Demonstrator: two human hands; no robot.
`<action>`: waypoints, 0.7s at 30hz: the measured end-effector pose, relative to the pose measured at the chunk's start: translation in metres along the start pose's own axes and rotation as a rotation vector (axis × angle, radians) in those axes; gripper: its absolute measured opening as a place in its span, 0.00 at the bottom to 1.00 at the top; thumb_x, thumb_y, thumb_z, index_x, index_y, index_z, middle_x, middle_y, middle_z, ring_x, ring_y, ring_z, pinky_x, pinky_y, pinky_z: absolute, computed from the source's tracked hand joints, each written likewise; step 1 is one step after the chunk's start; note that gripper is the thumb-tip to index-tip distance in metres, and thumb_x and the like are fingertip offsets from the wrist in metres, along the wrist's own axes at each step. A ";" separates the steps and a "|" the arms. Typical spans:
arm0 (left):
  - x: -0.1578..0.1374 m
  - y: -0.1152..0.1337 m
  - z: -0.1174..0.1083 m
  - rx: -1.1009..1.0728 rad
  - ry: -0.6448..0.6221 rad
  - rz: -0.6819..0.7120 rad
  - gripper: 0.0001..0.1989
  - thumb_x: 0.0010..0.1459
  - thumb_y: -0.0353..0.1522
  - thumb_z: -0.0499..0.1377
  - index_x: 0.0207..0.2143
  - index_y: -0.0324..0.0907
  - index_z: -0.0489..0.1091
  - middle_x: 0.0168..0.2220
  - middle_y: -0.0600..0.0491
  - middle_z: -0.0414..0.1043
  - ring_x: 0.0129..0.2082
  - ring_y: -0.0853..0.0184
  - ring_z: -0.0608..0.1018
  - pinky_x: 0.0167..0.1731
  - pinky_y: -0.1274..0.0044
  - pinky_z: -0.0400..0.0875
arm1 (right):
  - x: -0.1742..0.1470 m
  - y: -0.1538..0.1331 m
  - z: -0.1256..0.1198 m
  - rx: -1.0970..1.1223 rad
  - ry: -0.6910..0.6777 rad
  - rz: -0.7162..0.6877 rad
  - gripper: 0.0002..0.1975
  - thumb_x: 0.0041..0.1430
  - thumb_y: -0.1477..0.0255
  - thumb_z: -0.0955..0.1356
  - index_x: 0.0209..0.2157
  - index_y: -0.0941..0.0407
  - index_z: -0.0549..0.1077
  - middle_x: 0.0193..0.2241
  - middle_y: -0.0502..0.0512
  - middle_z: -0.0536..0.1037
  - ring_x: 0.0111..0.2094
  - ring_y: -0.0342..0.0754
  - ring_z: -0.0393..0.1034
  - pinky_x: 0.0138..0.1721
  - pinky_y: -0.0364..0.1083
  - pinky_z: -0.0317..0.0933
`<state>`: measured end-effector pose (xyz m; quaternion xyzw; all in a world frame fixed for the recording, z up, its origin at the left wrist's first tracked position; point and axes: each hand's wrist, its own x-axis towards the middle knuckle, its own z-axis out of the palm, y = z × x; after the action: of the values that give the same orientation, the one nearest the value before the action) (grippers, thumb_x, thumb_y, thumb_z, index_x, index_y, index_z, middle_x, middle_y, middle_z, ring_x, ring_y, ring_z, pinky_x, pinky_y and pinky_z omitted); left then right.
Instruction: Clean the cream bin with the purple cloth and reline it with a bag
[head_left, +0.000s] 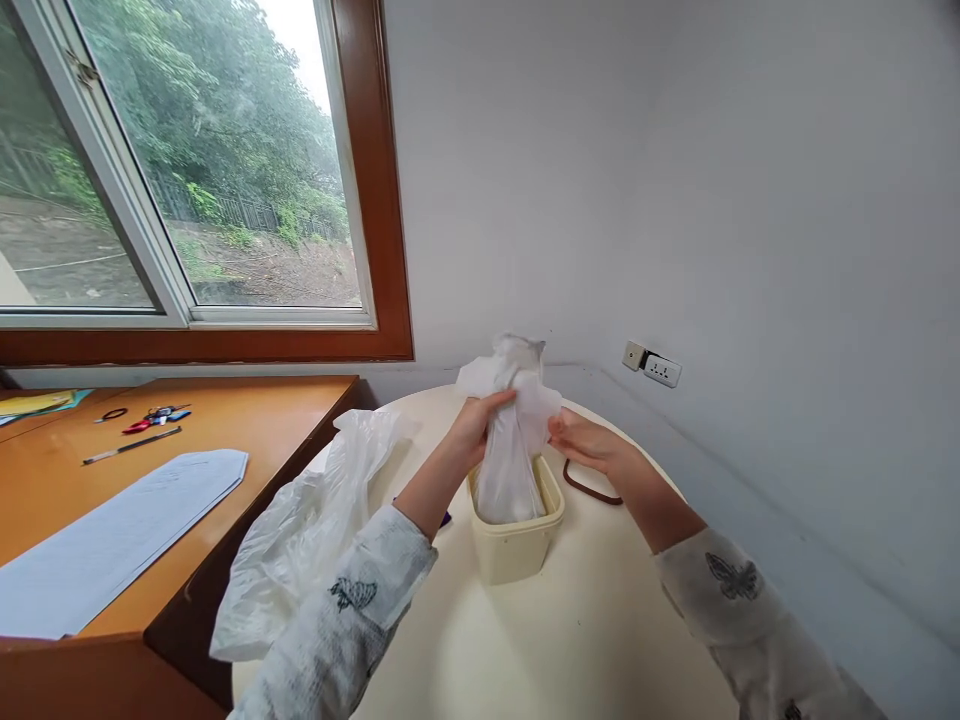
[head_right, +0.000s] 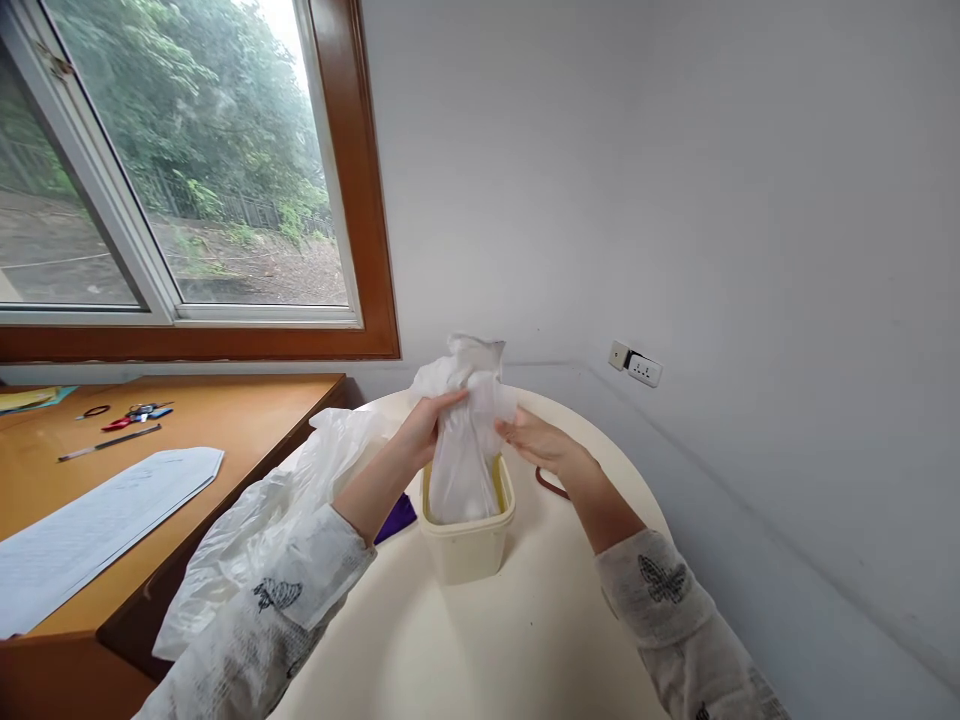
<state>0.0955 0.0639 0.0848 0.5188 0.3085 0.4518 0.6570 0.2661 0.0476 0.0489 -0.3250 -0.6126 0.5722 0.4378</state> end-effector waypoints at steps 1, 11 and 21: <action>0.001 0.002 0.003 0.057 0.020 0.017 0.19 0.47 0.36 0.62 0.41 0.38 0.69 0.41 0.44 0.74 0.40 0.57 0.75 0.39 0.70 0.69 | 0.003 -0.001 0.009 0.018 -0.022 0.003 0.35 0.40 0.55 0.72 0.52 0.50 0.64 0.46 0.56 0.73 0.49 0.52 0.65 0.51 0.52 0.58; 0.006 0.023 -0.020 0.351 -0.085 0.226 0.18 0.45 0.39 0.63 0.39 0.39 0.72 0.43 0.46 0.72 0.44 0.58 0.71 0.42 0.72 0.64 | 0.029 -0.007 0.053 0.175 0.348 0.011 0.15 0.41 0.68 0.72 0.35 0.54 0.74 0.32 0.52 0.77 0.34 0.50 0.71 0.34 0.47 0.65; -0.017 -0.005 -0.021 0.314 -0.279 0.226 0.39 0.38 0.35 0.68 0.53 0.44 0.57 0.54 0.44 0.56 0.55 0.57 0.61 0.49 0.69 0.61 | 0.050 -0.027 0.064 0.381 0.491 -0.129 0.14 0.42 0.60 0.70 0.21 0.54 0.65 0.18 0.47 0.70 0.23 0.44 0.67 0.30 0.46 0.63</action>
<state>0.0718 0.0560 0.0732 0.7033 0.2213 0.3927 0.5498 0.1903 0.0626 0.0861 -0.3262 -0.3898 0.5520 0.6610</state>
